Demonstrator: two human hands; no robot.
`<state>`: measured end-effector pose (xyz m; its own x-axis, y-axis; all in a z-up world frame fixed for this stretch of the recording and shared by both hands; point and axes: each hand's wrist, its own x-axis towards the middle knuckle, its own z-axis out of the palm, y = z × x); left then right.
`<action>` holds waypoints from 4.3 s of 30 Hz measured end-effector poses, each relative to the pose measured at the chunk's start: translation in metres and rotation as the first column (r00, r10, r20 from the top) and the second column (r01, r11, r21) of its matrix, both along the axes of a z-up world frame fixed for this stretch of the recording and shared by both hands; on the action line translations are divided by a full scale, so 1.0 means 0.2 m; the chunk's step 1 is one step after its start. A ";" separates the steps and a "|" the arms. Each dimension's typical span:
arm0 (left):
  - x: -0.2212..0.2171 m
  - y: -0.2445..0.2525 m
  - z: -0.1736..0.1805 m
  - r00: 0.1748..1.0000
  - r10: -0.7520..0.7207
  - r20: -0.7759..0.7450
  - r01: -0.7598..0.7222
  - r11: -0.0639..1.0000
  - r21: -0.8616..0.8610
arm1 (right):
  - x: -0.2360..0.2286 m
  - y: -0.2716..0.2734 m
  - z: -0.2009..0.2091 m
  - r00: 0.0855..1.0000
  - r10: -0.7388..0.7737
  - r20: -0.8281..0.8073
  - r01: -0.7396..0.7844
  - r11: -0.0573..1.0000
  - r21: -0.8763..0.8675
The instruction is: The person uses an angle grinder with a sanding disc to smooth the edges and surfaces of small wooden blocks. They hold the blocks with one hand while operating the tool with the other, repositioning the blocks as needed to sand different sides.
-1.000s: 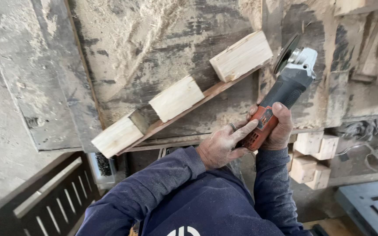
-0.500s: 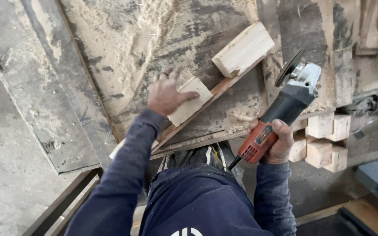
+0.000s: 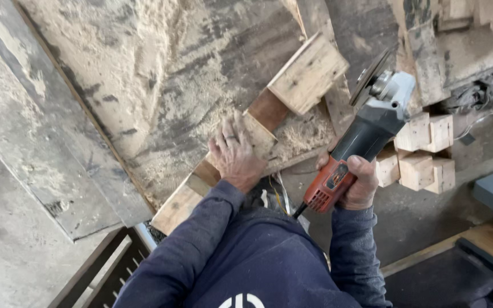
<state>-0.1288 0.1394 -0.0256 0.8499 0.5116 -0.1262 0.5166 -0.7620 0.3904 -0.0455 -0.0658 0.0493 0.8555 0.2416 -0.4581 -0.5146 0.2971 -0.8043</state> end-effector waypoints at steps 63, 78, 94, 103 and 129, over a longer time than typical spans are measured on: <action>0.03 -0.70 0.01 -0.202 -0.931 0.304 0.950 -0.262 -0.172 | -0.56 -0.60 -0.50 0.671 -0.664 -0.331 0.738 0.643 0.206; 0.65 -0.75 -0.22 0.487 -0.832 0.267 0.817 0.541 0.198 | -0.78 -0.52 -0.49 0.803 -0.410 -0.433 0.483 0.873 0.069; 0.68 -0.79 -0.22 0.631 -0.775 -0.036 0.770 0.620 0.147 | -0.69 -0.72 -0.63 0.859 -0.099 -0.502 0.226 0.954 0.200; 0.71 -0.83 -0.26 0.666 -0.743 -0.059 0.739 0.647 0.188 | -0.65 -0.79 -0.64 0.896 -0.055 -0.440 0.201 0.935 0.292; 0.70 -0.82 -0.23 0.670 -0.742 -0.037 0.727 0.645 0.235 | -0.54 -0.80 -0.69 0.881 -0.037 -0.471 0.159 0.962 0.222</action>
